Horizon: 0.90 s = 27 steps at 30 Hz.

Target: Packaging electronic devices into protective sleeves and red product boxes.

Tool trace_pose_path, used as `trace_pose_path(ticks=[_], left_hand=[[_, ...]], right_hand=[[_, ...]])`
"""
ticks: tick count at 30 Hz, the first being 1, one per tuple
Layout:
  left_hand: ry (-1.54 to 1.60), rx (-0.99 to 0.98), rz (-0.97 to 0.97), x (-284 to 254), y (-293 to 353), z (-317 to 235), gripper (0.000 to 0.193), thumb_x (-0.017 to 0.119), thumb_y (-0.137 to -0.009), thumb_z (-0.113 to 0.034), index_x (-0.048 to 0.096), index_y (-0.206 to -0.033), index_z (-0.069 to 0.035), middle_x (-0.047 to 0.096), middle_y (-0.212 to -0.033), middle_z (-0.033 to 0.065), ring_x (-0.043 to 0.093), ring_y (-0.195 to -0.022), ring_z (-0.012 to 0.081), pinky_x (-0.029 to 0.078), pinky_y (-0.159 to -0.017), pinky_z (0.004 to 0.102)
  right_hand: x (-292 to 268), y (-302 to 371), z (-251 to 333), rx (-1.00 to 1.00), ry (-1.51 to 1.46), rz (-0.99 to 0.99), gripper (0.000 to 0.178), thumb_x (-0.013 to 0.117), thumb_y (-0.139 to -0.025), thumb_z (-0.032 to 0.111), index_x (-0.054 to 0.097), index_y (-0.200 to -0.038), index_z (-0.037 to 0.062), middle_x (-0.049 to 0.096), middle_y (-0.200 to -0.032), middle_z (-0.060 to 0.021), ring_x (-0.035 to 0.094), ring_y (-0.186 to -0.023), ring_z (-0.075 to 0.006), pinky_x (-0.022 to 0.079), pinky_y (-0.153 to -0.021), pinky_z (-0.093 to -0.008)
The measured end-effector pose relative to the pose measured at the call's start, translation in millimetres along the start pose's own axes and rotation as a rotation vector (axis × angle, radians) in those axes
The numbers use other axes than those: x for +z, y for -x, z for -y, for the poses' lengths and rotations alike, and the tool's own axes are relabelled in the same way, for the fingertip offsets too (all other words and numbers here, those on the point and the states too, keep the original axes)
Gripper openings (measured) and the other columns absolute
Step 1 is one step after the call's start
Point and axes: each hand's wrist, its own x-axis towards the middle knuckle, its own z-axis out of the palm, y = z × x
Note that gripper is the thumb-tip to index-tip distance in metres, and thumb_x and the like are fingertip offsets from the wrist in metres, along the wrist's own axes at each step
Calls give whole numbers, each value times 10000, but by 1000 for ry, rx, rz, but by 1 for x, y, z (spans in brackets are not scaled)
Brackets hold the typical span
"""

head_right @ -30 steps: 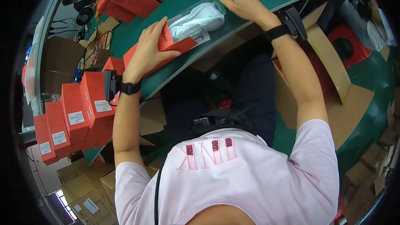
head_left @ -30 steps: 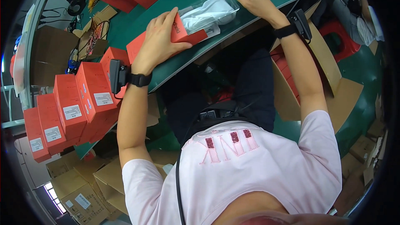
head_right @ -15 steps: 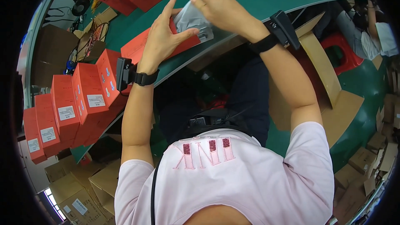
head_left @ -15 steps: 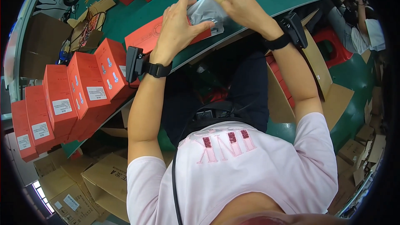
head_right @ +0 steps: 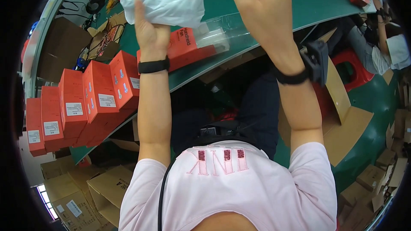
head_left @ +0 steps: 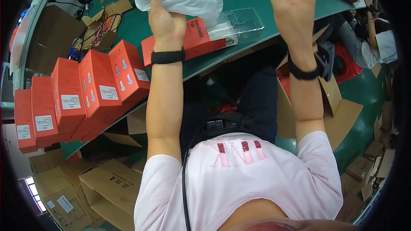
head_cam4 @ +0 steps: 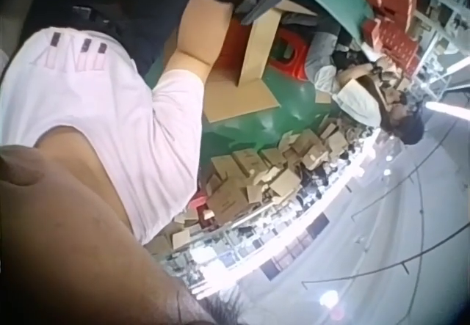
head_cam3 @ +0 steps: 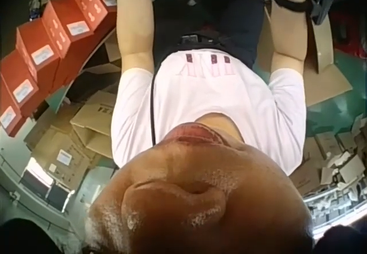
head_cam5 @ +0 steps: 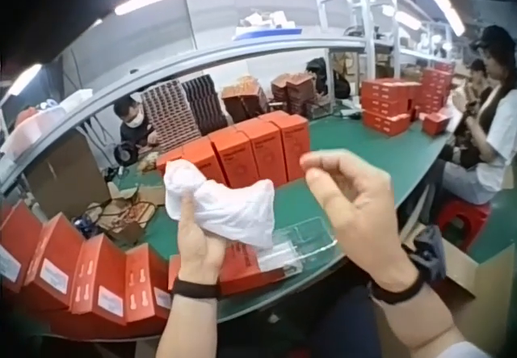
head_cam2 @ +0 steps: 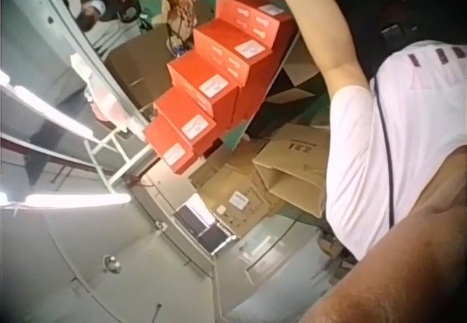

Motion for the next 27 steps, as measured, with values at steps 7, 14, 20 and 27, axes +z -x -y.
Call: trace_pose_path(ticks=[7,14,20,27], left_hand=[[371,-281,56,10,32,-21,602,755,-878,-457,558,-1296,-71,601,-1294,209,555,-1247,417,395,-1115,645],[14,24,-49,47,74,-3,485,668,-907,-412,576,-1233,-65,630,-1086,90,624,-1068,228,531,-946,493],[-327,117,-34,37,67,-18,208,699,-929,-119,685,-1047,53,715,-917,81,676,-775,135,536,-704,264],[-230,-76,-86,-7,25,-46,397,425,-1102,-306,562,-1257,33,648,-1239,148,638,-1122,311,514,-1003,456]], right_hand=[[22,50,10,214,-146,404,222,634,-977,97,730,-1140,-18,729,-1021,-52,653,-915,-114,512,-829,-251],[39,67,3,565,-533,607,288,677,-952,193,668,-1157,-9,700,-959,-47,640,-830,-103,523,-688,-251],[31,77,2,615,-456,595,282,672,-963,238,666,-1102,-7,639,-815,-12,579,-642,-61,476,-576,-227],[10,90,7,735,-621,662,352,641,-976,286,666,-1141,-24,641,-821,-28,545,-613,-49,427,-534,-213]])
